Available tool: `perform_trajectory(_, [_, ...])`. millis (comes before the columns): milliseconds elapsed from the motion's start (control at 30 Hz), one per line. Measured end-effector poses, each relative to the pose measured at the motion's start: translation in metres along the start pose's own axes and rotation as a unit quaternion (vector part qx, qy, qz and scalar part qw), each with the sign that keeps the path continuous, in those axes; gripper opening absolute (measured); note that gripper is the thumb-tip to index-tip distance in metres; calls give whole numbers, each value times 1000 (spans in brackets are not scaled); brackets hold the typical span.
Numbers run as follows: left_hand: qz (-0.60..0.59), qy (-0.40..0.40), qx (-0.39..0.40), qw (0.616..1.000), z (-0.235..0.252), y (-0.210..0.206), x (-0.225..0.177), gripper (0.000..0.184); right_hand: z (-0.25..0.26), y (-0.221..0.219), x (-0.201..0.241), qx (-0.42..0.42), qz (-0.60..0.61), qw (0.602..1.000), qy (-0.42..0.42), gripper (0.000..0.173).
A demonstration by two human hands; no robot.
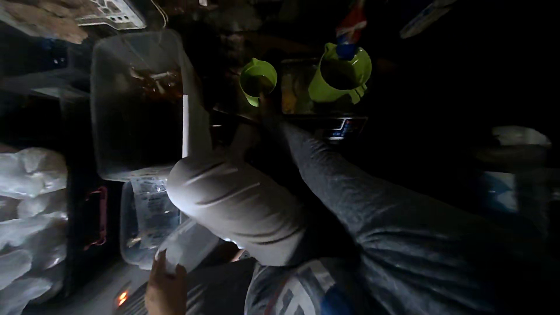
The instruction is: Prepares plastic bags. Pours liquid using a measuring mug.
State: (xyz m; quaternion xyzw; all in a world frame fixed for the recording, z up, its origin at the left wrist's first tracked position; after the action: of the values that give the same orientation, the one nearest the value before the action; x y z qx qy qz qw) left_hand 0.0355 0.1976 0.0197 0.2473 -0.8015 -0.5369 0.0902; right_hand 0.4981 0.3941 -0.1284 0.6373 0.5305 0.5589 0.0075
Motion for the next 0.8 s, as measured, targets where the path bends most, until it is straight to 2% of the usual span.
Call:
perform_trajectory(33, [8, 5, 2, 1000, 0, 0, 0, 52, 5, -5, -4, 129, 90, 982, -104, 47])
perform_trajectory(67, [12, 4, 1, 1000, 1, 1, 0, 52, 15, -13, -14, 163, 134, 966, -148, 46])
perform_trajectory(100, [10, 0, -2, 1000, 2, 1, -1, 51, 29, -28, -28, 147, 149, 968, -140, 46])
perform_trajectory(167, [3, -3, -6, 1000, 5, -1, -2, 49, 62, -59, -58, 42, 142, 988, -41, 49])
perform_trajectory(200, [-1, -3, -6, 1000, 7, -3, -2, 49, 68, -63, -60, 34, 143, 989, -8, 49])
perform_trajectory(300, [-9, -16, -9, 1000, 10, -9, -4, 47, 71, -55, -48, 8, 215, 973, 82, 39])
perform_trajectory(367, [-9, -28, -1, 1000, 12, -12, -7, 44, 64, -44, -34, 2, 288, 954, 89, 35])
perform_trajectory(467, [-7, -48, 8, 999, 15, -14, -15, 45, 42, -14, -9, 55, 312, 942, 109, 36])
perform_trajectory(667, [-9, -81, 18, 996, 21, -18, -19, 48, -8, 88, 6, 61, 352, 926, 119, 46])
perform_trajectory(800, [-6, -96, 28, 995, 26, -16, -21, 49, -18, 181, -4, 3, 340, 927, 156, 34])
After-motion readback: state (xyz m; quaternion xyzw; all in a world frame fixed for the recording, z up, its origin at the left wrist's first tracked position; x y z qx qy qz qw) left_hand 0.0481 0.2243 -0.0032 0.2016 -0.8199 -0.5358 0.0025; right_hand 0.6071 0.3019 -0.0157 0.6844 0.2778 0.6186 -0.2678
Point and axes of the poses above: each hand's wrist, its own z-axis towards the middle knuckle, its own y-axis out of the back of the hand, x = y × z, the point moved 9 cm from there along z, towards the middle knuckle, and after that the axes turned 10 degrees about y, right-handed, at the moved point
